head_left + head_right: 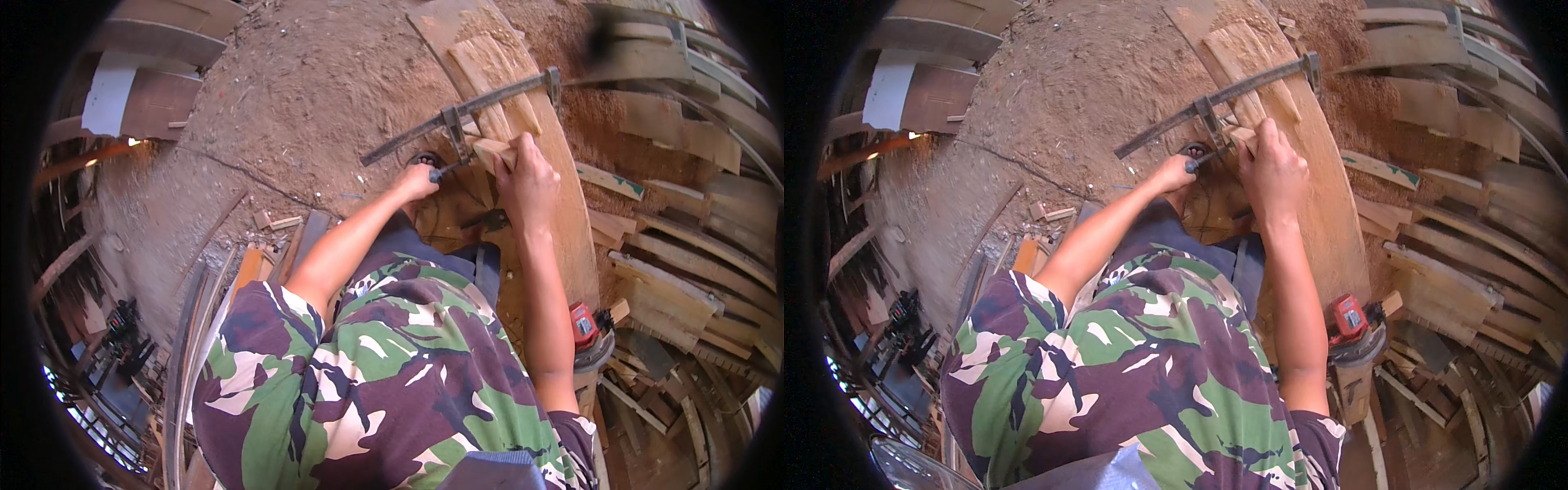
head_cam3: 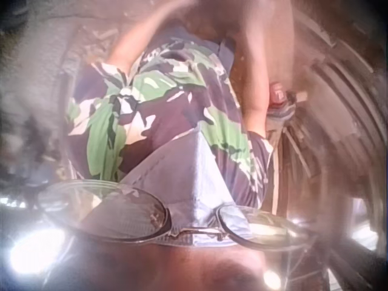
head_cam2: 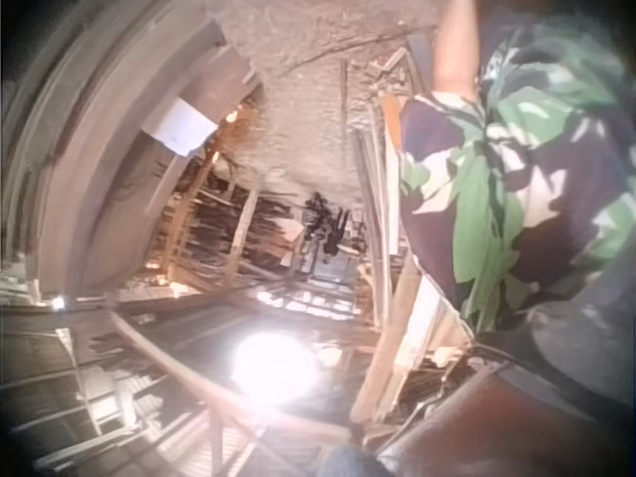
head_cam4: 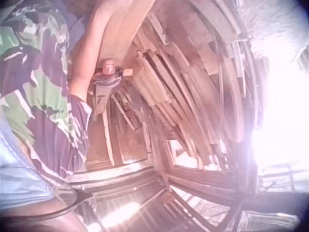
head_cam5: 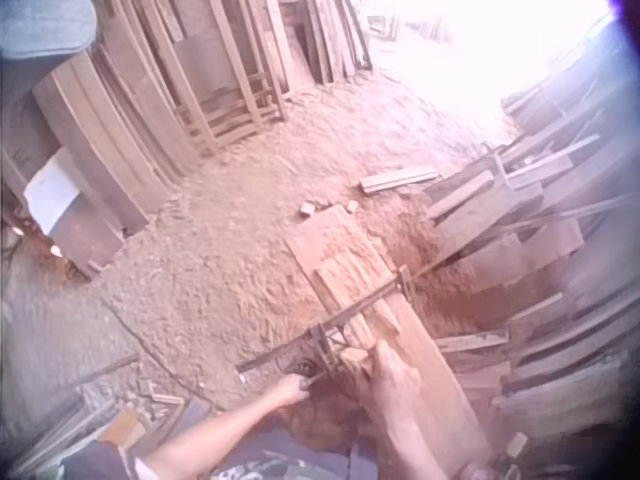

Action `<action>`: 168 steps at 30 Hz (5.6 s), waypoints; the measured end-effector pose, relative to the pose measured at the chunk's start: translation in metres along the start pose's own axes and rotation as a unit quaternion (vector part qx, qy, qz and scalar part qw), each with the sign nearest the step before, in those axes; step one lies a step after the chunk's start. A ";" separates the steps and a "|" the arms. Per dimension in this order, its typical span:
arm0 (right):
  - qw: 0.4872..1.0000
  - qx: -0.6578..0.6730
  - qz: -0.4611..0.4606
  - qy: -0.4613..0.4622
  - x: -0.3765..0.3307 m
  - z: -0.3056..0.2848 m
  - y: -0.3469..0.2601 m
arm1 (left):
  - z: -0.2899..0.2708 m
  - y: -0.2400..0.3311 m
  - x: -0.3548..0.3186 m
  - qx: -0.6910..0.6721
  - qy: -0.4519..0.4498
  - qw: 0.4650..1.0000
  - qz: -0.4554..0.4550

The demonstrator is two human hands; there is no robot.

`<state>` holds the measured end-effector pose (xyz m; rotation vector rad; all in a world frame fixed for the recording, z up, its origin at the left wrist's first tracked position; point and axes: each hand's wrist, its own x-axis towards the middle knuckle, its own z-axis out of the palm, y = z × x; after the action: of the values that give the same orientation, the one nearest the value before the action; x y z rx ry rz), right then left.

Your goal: The person uses a circular saw to cut through a large piece of lumber secured by a clamp, then removes the cut section.

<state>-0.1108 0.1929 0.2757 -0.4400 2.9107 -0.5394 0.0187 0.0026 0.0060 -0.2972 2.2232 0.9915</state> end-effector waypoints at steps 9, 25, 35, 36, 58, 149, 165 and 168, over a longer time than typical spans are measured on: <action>0.861 0.500 0.037 0.083 0.002 -0.005 0.023 | -0.058 0.024 -0.011 -0.344 -0.250 0.903 -0.052; 0.606 0.734 0.197 0.233 0.027 0.036 0.046 | -0.051 0.018 -0.015 -0.273 -0.226 0.927 -0.122; 0.574 0.753 0.241 0.214 0.019 0.035 0.045 | -0.027 0.015 -0.017 -0.053 -0.020 0.998 -0.024; 0.573 0.751 0.246 0.217 0.017 0.036 0.047 | -0.048 0.015 -0.014 -0.217 -0.163 0.960 -0.067; 0.781 0.393 0.367 0.318 -0.402 -0.039 0.219 | -0.060 0.034 -0.007 -0.187 -0.246 0.937 -0.165; 0.908 0.392 0.068 -0.130 -0.194 -0.174 -0.002 | -0.056 0.134 -0.167 -0.516 0.152 0.832 0.131; 0.939 0.340 0.031 -0.052 -0.196 -0.173 0.005 | -0.050 0.179 -0.166 -0.394 0.210 0.875 0.187; 0.938 0.342 0.024 -0.044 -0.188 -0.168 0.007 | -0.053 0.180 -0.164 -0.388 0.247 0.862 0.211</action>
<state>0.0326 0.3128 0.4458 -0.2744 2.4161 -1.3993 0.0333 0.0770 0.2434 -0.4623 2.2483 2.2716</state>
